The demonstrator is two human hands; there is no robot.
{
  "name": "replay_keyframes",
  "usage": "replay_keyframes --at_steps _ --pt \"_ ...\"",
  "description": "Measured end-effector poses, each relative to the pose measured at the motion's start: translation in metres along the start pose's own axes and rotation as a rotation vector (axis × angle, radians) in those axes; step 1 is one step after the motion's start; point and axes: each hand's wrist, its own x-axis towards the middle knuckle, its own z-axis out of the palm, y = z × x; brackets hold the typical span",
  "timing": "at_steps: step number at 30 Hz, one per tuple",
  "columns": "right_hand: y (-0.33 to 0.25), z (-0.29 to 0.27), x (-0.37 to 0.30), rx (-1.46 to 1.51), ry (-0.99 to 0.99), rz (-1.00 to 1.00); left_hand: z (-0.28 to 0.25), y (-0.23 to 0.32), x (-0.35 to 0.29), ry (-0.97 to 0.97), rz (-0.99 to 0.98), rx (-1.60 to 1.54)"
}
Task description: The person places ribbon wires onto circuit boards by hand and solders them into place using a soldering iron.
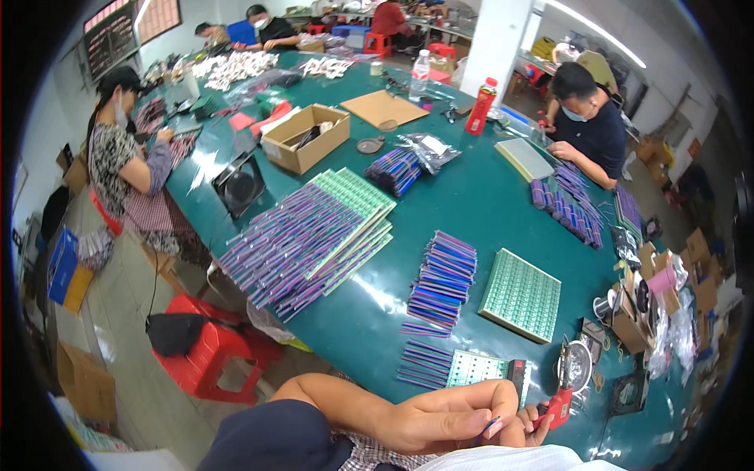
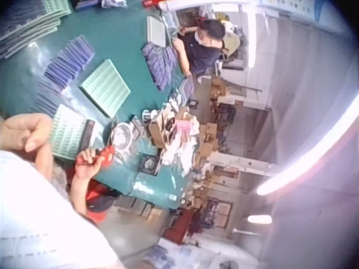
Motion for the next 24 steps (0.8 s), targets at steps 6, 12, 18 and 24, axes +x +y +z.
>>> replay_keyframes --at_steps 6,12,18,24 --pt "0.0 -0.001 0.002 0.097 -0.086 0.045 -0.001 0.004 0.013 -0.217 0.008 -0.126" --pt "0.002 0.003 0.001 0.085 -0.036 0.032 -0.006 0.004 0.022 -0.134 0.053 0.162" --pt "-0.004 -0.01 -0.001 0.215 -0.006 0.196 0.002 0.019 0.02 -0.08 -0.05 0.005" --pt "0.0 0.009 0.0 0.16 -0.001 0.166 -0.003 0.019 0.029 -0.166 -0.003 -0.082"
